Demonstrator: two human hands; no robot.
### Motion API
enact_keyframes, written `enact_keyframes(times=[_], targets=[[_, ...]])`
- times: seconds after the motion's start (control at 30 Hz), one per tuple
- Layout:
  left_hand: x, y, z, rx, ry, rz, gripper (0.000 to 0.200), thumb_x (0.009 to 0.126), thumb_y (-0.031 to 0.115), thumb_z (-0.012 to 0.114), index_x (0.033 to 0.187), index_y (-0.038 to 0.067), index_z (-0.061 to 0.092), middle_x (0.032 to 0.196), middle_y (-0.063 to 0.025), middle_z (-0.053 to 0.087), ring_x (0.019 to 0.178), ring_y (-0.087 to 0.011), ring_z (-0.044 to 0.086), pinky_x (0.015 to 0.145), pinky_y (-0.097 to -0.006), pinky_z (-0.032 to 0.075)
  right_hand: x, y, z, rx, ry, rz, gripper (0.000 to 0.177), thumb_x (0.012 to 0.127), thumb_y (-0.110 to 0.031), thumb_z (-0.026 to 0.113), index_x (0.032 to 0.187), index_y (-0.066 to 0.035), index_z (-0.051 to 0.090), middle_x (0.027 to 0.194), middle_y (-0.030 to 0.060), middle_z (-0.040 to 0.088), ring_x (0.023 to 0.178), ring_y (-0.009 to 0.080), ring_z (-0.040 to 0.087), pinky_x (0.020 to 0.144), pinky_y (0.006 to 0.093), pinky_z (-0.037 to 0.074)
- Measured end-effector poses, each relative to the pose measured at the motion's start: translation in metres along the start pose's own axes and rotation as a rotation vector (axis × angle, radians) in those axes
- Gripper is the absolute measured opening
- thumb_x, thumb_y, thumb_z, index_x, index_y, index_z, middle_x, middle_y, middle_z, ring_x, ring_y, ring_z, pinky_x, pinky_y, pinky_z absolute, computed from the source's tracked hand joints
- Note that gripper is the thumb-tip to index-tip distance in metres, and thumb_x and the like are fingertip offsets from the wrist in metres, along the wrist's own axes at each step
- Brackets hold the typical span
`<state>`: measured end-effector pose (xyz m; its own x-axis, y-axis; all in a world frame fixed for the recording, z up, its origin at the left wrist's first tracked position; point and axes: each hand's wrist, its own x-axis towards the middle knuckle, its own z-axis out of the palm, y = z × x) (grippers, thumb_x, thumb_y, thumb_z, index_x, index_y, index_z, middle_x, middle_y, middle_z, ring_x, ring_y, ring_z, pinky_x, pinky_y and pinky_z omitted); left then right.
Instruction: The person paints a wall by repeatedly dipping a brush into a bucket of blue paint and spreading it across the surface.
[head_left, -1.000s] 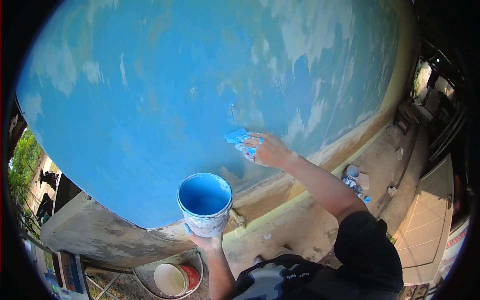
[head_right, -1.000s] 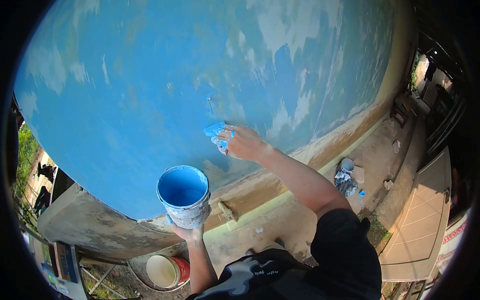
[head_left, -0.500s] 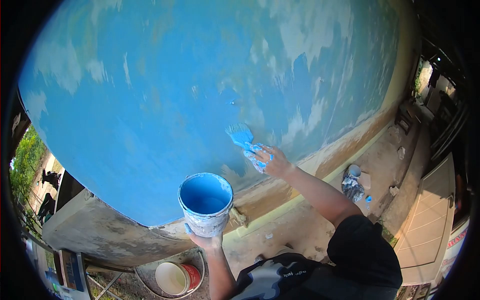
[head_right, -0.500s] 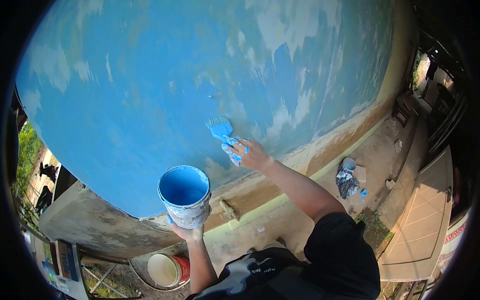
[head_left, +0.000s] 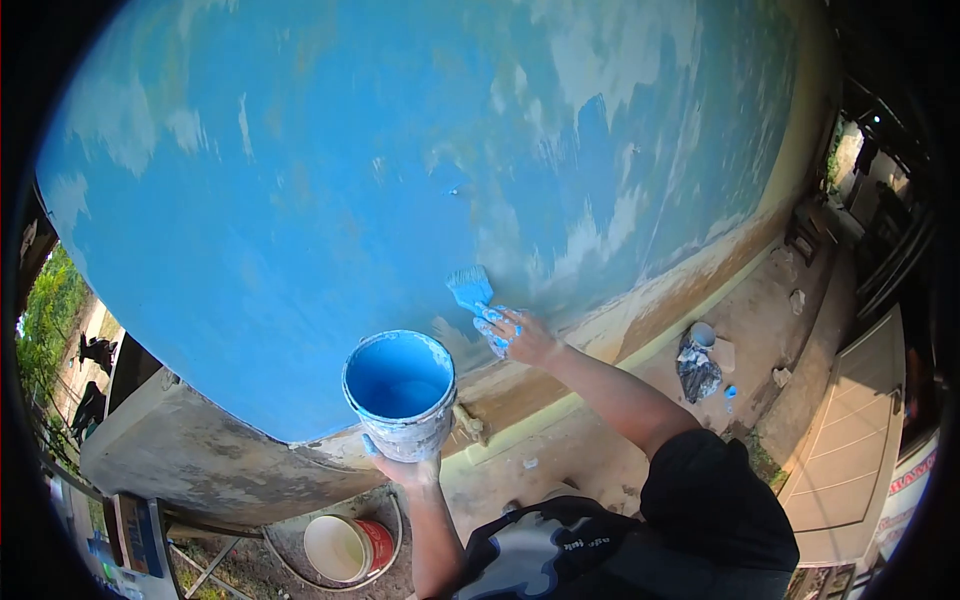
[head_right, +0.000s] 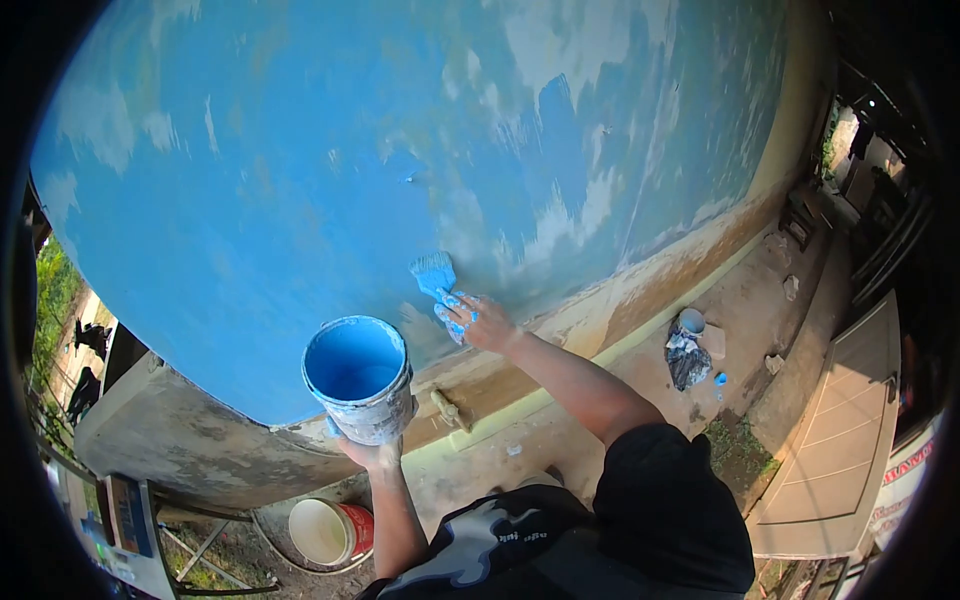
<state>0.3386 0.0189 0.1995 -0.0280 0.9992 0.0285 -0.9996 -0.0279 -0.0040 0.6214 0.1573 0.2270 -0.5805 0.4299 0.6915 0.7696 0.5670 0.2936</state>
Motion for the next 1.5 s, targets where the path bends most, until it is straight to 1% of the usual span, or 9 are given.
enact_keyframes(times=[0.13,0.3,0.47,0.6,0.77,0.93,1.27,1.33,1.5], targets=[[-0.003,-0.002,0.012,-0.021,0.078,0.004,0.073,0.098,0.063,0.043,0.156,0.019,0.038,0.165,-0.0129,0.03,0.145,-0.045,0.033,0.107,-0.0783,0.028,-0.004,-0.011,0.0,0.11,-0.308,-0.132,0.039,0.085,-0.018,0.07,0.123,-0.011,0.069,0.13,0.0076,0.067,0.118,0.0248,0.064,0.093,0.0385,0.054],[-0.001,-0.002,0.003,-0.015,0.061,-0.02,0.072,0.098,0.062,0.043,0.156,0.019,0.038,0.165,-0.0134,0.03,0.145,-0.0442,0.033,0.109,-0.076,0.029,0.081,0.033,-0.063,0.134,-0.367,-0.017,0.035,0.088,-0.025,0.069,0.119,-0.01,0.072,0.129,0.0052,0.07,0.12,0.0234,0.064,0.105,0.0373,0.049],[0.001,-0.003,-0.008,0.003,0.015,-0.015,0.074,0.098,0.062,0.043,0.158,0.019,0.034,0.167,-0.0143,0.026,0.149,-0.0443,0.029,0.111,-0.0765,0.026,0.124,0.042,-0.119,-0.077,0.138,-0.066,0.032,0.084,-0.018,0.07,0.116,-0.011,0.073,0.119,0.007,0.072,0.111,0.0238,0.067,0.091,0.0377,0.056],[-0.005,-0.003,-0.004,-0.047,0.028,-0.006,0.076,0.097,0.063,0.043,0.159,0.019,0.033,0.167,-0.0147,0.025,0.149,-0.046,0.028,0.111,-0.0778,0.024,0.098,0.042,-0.086,-0.044,0.272,-0.056,0.033,0.085,-0.02,0.069,0.118,-0.014,0.072,0.12,0.0058,0.071,0.109,0.0224,0.068,0.086,0.0382,0.056],[-0.005,0.002,-0.006,0.017,-0.016,-0.009,0.077,0.096,0.064,0.043,0.159,0.02,0.033,0.166,-0.0148,0.026,0.146,-0.0478,0.031,0.108,-0.0791,0.026,0.01,0.013,-0.007,-0.074,0.14,-0.045,0.036,0.088,-0.021,0.066,0.124,-0.016,0.069,0.122,0.0067,0.068,0.109,0.022,0.067,0.081,0.0377,0.056],[-0.005,0.007,-0.001,0.022,0.03,0.006,0.076,0.097,0.065,0.042,0.158,0.02,0.036,0.165,-0.0149,0.028,0.145,-0.0477,0.033,0.106,-0.079,0.029,-0.01,0.012,-0.006,0.118,-0.48,-0.142,0.035,0.087,-0.022,0.069,0.121,-0.011,0.071,0.126,0.0058,0.068,0.11,0.0235,0.067,0.089,0.0405,0.055],[0.0,-0.009,0.012,0.04,0.046,-0.014,0.074,0.097,0.063,0.043,0.155,0.017,0.04,0.162,-0.0149,0.035,0.143,-0.0461,0.037,0.108,-0.0759,0.032,0.147,0.128,-0.176,-0.151,-0.014,-0.176,0.04,0.086,-0.016,0.072,0.126,-0.015,0.071,0.127,0.0028,0.071,0.115,0.0208,0.067,0.099,0.0366,0.053],[0.005,-0.011,0.008,0.09,0.013,-0.019,0.072,0.098,0.06,0.041,0.156,0.017,0.039,0.163,-0.0127,0.035,0.146,-0.041,0.037,0.116,-0.0668,0.032,0.162,0.132,-0.186,-0.192,0.25,-0.175,0.041,0.084,-0.013,0.074,0.125,-0.016,0.071,0.125,0.0053,0.072,0.11,0.0222,0.069,0.095,0.0375,0.055],[0.015,-0.009,0.001,0.067,0.029,-0.016,0.07,0.098,0.058,0.043,0.155,0.016,0.041,0.162,-0.0143,0.035,0.145,-0.0428,0.037,0.113,-0.07,0.032,0.124,0.109,-0.125,-0.145,0.097,-0.188,0.042,0.084,-0.02,0.074,0.126,-0.017,0.07,0.127,0.0068,0.07,0.111,0.0219,0.069,0.09,0.0368,0.055]])
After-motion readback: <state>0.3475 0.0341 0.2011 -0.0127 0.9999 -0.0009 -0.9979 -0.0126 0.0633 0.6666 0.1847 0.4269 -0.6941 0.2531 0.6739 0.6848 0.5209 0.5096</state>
